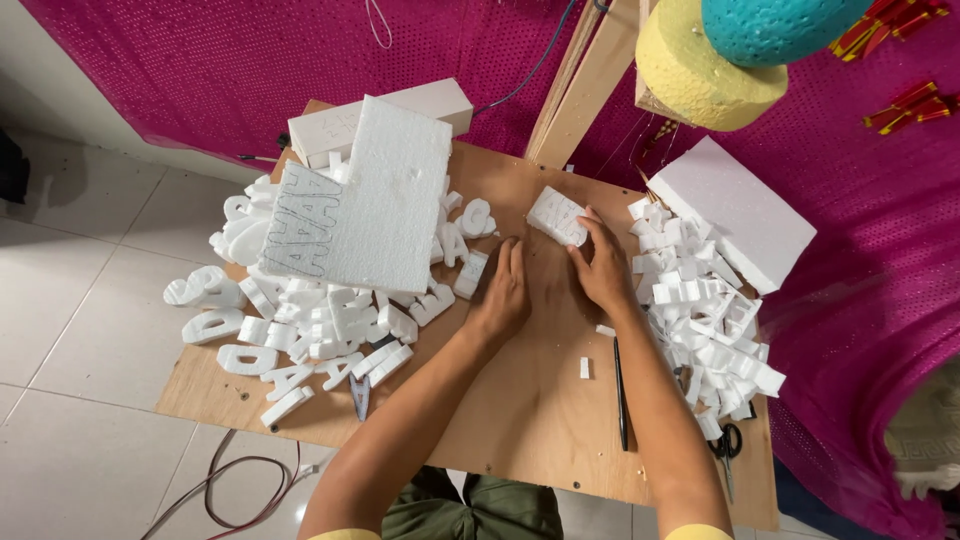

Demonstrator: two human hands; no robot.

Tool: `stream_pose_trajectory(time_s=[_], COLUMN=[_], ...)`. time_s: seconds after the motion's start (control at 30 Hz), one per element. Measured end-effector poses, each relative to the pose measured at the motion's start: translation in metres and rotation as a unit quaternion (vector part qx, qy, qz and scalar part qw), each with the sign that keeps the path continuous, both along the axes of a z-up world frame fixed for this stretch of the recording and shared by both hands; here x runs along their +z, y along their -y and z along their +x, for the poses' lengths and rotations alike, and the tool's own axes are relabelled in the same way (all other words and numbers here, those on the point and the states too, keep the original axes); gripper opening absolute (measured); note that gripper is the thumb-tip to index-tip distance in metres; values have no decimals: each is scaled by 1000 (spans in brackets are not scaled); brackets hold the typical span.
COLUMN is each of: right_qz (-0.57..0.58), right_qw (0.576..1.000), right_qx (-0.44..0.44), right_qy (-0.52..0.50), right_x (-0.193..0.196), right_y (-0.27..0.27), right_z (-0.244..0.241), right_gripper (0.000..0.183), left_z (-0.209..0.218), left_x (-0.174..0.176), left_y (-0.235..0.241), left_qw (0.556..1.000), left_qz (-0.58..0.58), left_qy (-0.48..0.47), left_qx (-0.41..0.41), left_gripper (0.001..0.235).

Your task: The person is arranging and preparing small foam letters and shapes on a wooden surface to assemble a sign.

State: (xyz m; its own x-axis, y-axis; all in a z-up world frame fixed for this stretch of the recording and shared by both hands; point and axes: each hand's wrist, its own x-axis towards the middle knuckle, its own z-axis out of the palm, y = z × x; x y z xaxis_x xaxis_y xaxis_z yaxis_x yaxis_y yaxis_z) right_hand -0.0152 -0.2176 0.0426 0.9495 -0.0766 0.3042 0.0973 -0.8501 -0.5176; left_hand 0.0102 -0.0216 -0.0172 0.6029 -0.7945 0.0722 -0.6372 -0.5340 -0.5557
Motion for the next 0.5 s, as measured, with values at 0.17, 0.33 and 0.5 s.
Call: stream_pose_trajectory(time_s=[0.17, 0.33, 0.5], right_qz=[-27, -38, -43], right_qw=[999, 996, 990], right_qx=[14, 46, 85], right_qy=[16, 61, 106], right_x=[-16, -18, -19], right_y=[5, 4, 6], right_z=[6, 9, 10], right_gripper=[46, 46, 47], left_z=[2, 4, 4], left_x=[-12, -13, 16], left_y=[10, 8, 3], left_qw=[914, 744, 712], left_qz=[-368, -589, -638], left_qy=[-167, -315, -292], left_qx=[-29, -16, 3], left_gripper=[63, 75, 47])
